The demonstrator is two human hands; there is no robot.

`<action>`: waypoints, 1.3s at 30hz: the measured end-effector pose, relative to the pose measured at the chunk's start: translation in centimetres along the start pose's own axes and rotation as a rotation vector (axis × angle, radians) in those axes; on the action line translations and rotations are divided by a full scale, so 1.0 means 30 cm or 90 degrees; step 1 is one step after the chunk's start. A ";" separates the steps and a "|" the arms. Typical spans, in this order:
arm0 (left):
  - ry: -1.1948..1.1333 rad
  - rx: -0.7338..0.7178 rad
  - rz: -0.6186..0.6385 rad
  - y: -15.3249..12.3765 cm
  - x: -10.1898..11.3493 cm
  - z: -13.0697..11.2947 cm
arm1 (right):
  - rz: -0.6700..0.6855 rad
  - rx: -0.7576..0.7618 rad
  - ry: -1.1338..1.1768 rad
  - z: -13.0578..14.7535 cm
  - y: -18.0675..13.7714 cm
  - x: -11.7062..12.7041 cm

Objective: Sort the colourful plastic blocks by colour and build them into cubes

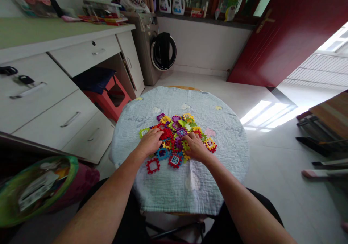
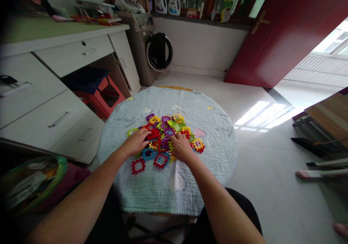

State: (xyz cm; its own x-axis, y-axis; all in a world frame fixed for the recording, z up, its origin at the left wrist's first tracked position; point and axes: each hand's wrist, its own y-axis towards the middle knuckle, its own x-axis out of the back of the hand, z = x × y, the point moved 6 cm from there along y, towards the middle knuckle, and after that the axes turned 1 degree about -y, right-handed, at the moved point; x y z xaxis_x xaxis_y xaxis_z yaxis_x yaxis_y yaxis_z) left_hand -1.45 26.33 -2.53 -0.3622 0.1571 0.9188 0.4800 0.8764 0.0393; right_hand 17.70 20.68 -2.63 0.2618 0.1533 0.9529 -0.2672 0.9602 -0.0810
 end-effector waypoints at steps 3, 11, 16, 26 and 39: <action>0.030 0.004 -0.017 0.003 0.003 0.010 | -0.009 -0.001 0.020 0.008 -0.003 -0.002; 0.055 0.026 -0.093 0.016 0.048 0.037 | -0.066 0.003 0.201 -0.125 -0.014 0.109; -0.076 0.046 -0.114 0.030 0.093 0.066 | -0.211 -0.220 0.213 -0.367 -0.083 0.230; -0.209 0.078 -0.119 0.014 0.097 -0.023 | -0.116 -0.150 0.046 -0.285 -0.045 0.162; -0.139 0.050 -0.182 0.019 0.138 -0.028 | 0.150 -0.259 -0.059 -0.396 -0.103 0.038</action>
State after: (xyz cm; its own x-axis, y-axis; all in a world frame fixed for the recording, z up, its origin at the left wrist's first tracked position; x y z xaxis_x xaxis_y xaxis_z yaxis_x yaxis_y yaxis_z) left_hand -2.00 27.10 1.64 -0.6388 -0.0134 0.7693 0.2752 0.9297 0.2447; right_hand 29.84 20.66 -4.76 0.1494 0.3746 0.9151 0.0798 0.9179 -0.3887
